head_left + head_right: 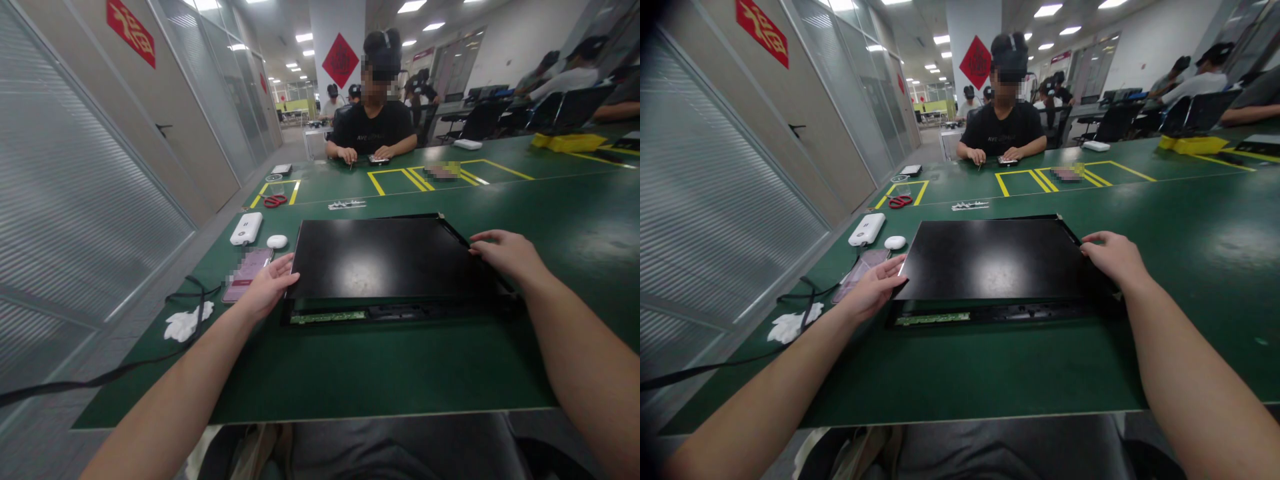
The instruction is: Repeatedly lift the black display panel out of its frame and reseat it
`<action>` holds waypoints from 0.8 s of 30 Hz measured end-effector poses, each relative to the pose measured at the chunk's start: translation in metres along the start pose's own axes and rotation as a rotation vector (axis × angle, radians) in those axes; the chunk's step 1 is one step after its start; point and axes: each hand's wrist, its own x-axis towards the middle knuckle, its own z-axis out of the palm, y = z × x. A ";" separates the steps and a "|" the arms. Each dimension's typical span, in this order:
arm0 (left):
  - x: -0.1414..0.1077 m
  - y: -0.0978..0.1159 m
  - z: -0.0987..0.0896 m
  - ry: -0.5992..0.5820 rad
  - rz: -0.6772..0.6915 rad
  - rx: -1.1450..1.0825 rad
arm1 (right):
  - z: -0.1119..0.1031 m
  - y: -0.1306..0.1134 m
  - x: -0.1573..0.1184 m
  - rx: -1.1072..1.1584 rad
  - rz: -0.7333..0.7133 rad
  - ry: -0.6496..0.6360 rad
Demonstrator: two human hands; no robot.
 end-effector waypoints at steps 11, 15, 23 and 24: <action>0.003 -0.003 -0.005 -0.051 0.008 0.060 | 0.000 -0.011 -0.004 -0.369 -0.052 0.049; 0.003 -0.002 -0.004 -0.063 -0.005 0.063 | 0.001 -0.010 -0.005 -0.410 -0.081 0.065; 0.002 -0.002 -0.003 0.025 -0.027 0.095 | 0.002 -0.008 -0.006 -0.480 -0.116 0.067; 0.001 -0.002 -0.003 0.032 -0.029 0.098 | 0.002 -0.009 -0.007 -0.490 -0.116 0.063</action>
